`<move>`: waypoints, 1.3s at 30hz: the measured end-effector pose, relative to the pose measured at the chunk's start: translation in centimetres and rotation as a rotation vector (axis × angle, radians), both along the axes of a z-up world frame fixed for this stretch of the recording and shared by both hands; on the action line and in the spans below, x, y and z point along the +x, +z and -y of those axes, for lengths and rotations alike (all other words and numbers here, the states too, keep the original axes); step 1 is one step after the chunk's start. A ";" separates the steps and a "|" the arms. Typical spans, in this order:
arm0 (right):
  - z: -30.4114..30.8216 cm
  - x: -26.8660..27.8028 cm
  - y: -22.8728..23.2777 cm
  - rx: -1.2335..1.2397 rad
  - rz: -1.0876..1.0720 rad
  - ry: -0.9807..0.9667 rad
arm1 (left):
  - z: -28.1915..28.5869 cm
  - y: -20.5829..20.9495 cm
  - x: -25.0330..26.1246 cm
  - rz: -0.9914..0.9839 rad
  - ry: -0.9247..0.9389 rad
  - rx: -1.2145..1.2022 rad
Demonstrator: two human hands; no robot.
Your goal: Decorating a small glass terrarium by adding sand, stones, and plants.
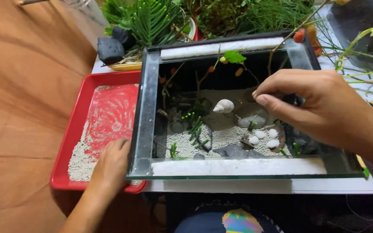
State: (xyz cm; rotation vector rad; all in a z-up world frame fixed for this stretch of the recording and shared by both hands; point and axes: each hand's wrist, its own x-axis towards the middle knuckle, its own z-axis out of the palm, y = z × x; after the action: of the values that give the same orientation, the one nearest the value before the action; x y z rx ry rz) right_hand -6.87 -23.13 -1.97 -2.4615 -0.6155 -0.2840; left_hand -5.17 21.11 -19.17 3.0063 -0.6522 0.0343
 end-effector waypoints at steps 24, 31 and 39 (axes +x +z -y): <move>0.3 0.6 -0.4 -0.040 -0.048 -0.004 | 1.7 -2.8 0.5 -0.354 0.547 0.184; 0.7 0.5 -0.6 -0.050 -0.087 0.017 | 3.9 -2.1 1.2 -0.357 0.550 0.260; 1.0 0.3 -0.4 -0.054 -0.060 0.079 | 4.3 0.5 1.7 -0.522 0.713 -0.037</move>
State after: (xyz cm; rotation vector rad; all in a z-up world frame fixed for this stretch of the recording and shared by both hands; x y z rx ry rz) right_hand -6.62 -24.10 -2.38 -2.4803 -0.7006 -0.1641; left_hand -3.50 16.79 -18.72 2.8379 0.4562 -0.6558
